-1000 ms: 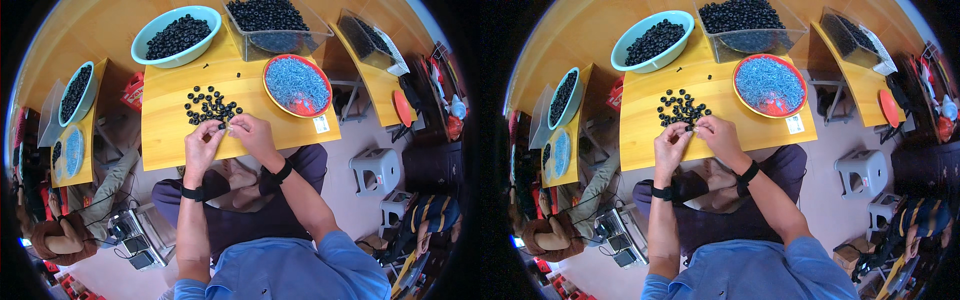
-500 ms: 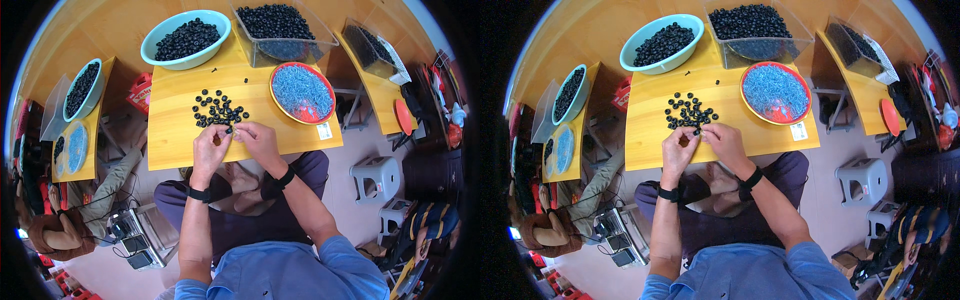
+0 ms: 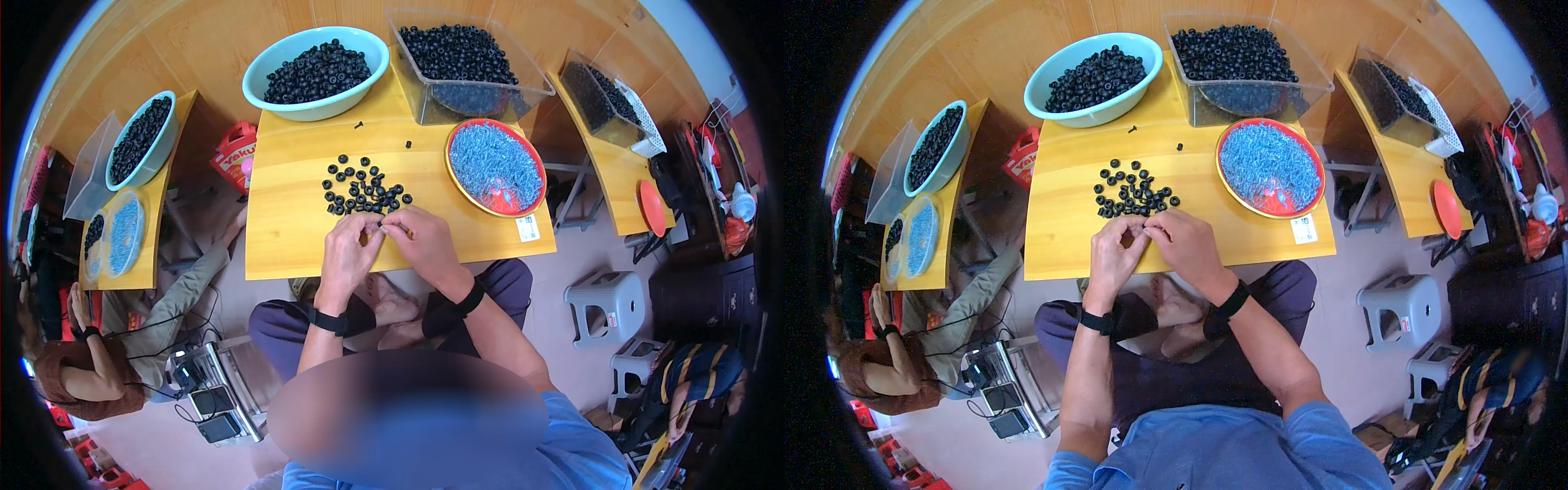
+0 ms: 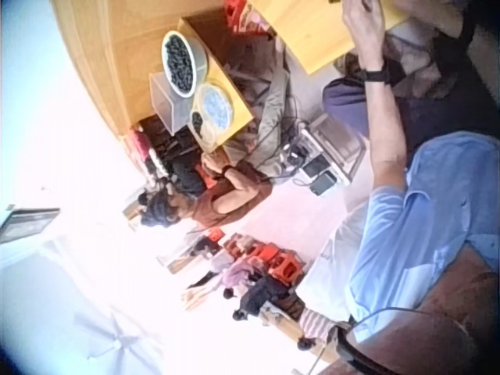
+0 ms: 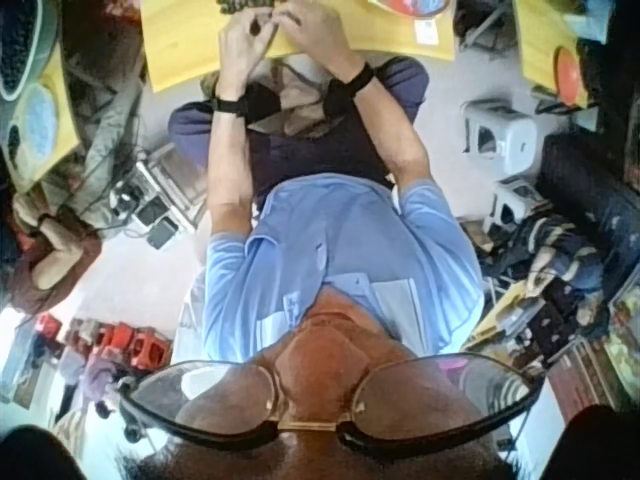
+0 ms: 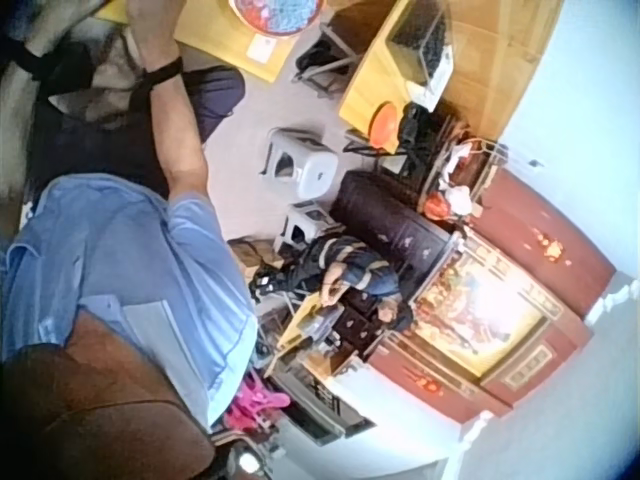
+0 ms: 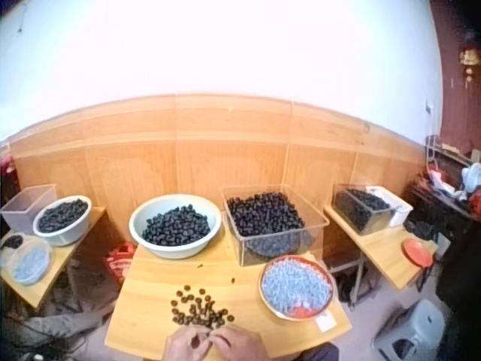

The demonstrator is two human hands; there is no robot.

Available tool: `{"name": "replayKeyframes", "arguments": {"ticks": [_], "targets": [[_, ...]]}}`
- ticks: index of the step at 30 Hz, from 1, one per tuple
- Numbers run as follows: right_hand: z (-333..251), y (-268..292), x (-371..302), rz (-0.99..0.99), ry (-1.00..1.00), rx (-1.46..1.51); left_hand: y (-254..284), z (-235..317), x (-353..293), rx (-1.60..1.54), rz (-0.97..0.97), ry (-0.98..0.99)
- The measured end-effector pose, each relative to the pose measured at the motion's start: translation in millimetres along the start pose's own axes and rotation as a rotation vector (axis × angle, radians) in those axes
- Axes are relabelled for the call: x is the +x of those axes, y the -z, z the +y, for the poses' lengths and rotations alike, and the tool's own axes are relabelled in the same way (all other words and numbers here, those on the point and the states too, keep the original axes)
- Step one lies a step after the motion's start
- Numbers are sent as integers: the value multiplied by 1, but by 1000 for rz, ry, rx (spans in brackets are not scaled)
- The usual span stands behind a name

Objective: Manually assembling small black plastic components by inserting tiny blue pins into them.

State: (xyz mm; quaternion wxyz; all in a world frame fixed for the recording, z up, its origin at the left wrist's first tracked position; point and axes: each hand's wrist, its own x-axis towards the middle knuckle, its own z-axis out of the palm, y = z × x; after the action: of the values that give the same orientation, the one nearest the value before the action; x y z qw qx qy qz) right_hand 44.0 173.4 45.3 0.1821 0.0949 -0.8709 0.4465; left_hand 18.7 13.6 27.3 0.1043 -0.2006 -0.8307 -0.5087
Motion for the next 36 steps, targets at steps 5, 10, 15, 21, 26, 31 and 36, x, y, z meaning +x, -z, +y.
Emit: {"name": "replayKeyframes", "arguments": {"ticks": [5,10,15,21,26,31,36], "targets": [[-3,-1,5,16,-18,41,2,1,-1,-47,9,28],[-8,3,11,-30,18,-11,4,1,-1,-104,21,48],[-10,4,17,-47,8,3,3,-3,-1,-163,14,77],[-16,15,18,-147,-50,37,5,-1,1,-169,38,91],[-12,16,19,-108,-11,-19,8,2,1,-181,-4,125],[-11,13,18,-114,94,-88,6,0,0,-191,3,116],[-21,14,19,-122,65,-74,6,0,0,-201,2,132]]}}
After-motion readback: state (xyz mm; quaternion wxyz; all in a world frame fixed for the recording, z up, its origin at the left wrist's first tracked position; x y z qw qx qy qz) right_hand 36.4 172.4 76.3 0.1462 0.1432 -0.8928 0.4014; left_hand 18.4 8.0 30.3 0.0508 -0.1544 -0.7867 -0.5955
